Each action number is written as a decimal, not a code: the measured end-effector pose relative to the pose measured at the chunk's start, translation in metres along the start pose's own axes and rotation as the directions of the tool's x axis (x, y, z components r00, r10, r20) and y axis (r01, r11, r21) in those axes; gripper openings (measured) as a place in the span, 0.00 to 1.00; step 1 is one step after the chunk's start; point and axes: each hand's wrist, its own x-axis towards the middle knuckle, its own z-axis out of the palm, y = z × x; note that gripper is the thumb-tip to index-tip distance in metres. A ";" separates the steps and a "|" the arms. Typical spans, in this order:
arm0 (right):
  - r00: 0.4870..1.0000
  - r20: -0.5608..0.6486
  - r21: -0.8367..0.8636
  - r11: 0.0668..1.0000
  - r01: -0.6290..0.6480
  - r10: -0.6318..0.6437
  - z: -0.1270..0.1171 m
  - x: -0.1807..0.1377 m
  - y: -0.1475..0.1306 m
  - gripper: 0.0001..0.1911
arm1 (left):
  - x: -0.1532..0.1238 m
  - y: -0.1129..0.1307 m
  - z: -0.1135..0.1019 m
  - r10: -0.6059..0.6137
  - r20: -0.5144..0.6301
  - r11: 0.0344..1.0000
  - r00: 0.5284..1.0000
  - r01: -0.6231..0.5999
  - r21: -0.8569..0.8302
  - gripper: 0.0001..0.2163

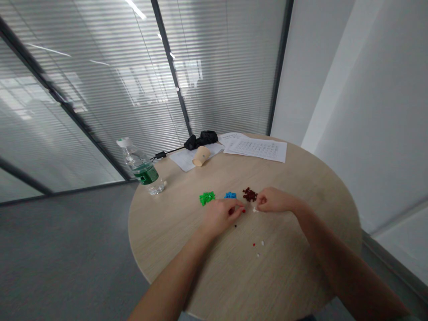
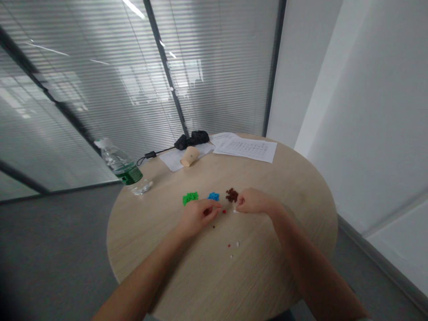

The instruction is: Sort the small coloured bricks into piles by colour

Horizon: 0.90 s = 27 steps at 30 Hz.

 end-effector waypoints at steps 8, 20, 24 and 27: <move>1.000 -0.009 -0.067 0.998 -0.014 0.014 0.003 0.002 -0.004 0.14 | 0.000 0.001 0.001 0.054 0.046 0.998 0.998 -0.055 0.022 0.10; 0.998 -0.045 0.096 0.994 0.046 -0.041 -0.004 -0.001 -0.003 0.12 | -0.001 0.000 0.001 0.082 0.031 0.996 0.996 -0.083 0.039 0.10; 0.999 -0.026 0.086 0.996 0.037 -0.035 -0.002 0.000 -0.001 0.12 | -0.001 0.001 0.001 0.088 0.023 0.996 0.996 -0.089 0.029 0.10; 0.999 -0.011 0.098 0.994 0.054 -0.054 -0.002 0.000 -0.003 0.12 | -0.001 0.001 0.001 0.095 0.027 0.995 0.995 -0.096 0.026 0.10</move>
